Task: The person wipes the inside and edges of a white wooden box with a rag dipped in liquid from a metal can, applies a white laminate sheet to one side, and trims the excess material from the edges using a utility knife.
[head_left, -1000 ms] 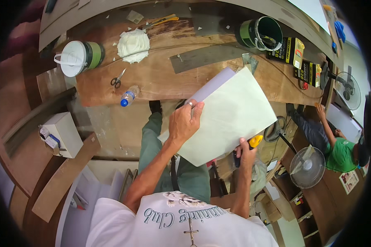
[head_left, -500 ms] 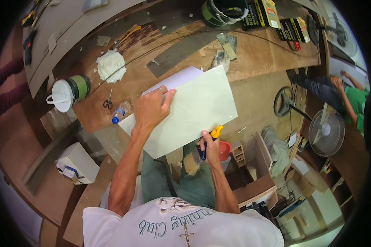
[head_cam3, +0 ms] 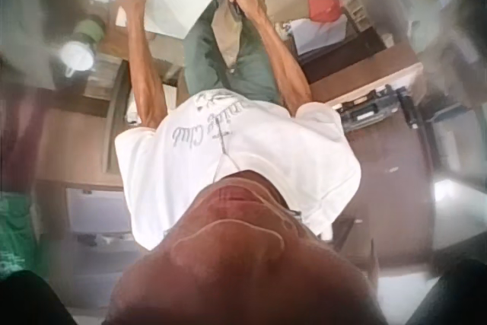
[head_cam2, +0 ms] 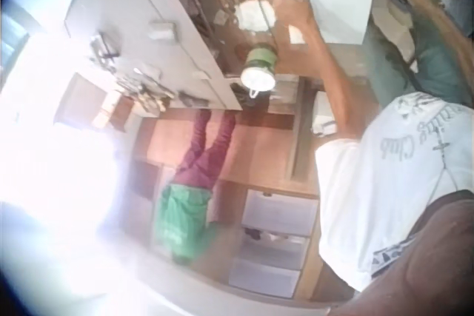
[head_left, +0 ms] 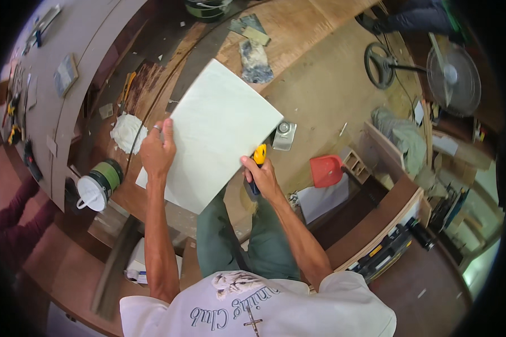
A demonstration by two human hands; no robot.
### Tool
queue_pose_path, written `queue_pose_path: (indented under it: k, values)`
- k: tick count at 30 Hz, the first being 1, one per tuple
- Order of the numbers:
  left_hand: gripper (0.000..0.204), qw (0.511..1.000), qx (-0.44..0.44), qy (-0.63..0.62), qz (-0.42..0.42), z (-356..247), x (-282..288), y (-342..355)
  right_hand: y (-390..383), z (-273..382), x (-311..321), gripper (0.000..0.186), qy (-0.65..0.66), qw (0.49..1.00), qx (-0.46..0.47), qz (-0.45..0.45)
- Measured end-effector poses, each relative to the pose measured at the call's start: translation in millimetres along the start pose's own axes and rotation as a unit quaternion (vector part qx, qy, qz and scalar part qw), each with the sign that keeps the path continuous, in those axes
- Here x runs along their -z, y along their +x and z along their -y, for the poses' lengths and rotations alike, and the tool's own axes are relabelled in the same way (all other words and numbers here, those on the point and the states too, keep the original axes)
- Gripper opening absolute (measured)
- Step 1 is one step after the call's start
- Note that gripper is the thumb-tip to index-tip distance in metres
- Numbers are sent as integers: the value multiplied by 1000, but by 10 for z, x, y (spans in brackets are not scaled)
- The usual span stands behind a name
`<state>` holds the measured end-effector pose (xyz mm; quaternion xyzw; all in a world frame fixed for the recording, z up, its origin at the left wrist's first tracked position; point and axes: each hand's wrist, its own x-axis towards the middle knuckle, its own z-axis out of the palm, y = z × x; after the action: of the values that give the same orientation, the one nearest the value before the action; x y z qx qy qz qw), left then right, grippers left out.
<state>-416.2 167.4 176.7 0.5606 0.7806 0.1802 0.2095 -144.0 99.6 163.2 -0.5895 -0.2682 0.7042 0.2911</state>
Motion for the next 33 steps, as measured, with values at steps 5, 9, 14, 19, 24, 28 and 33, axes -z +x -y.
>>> queue_pose_path:
  k: [5, 9, 14, 19, 24, 28, 33]
  values:
    - [63, 998, 19, 29, -45, 55, -117, 248, 5, -237, 375, 33, -76, 986, 126, -80]
    - [65, 999, -14, 17, -35, 287, -104, 344, -133, -649, 767, 43, -228, 947, 100, -203]
    - [66, 1000, -10, 2, -22, 320, -106, 312, -105, -1083, 675, 37, -48, 975, -52, -212]
    - [65, 998, -24, -42, -26, 608, -68, 709, 623, -1251, 277, 28, -18, 927, 333, -173]
    - [62, 996, 70, -54, 19, 790, 60, 889, 1610, -1196, -130, 25, 11, 928, 349, -129]
    - [63, 995, 39, -88, 30, 788, -95, 892, 1838, -1528, -392, 25, -9, 907, 347, -239]
    - [69, 992, 106, -60, 38, 858, 81, 942, 1393, -1911, -709, 21, -101, 977, 188, 10]
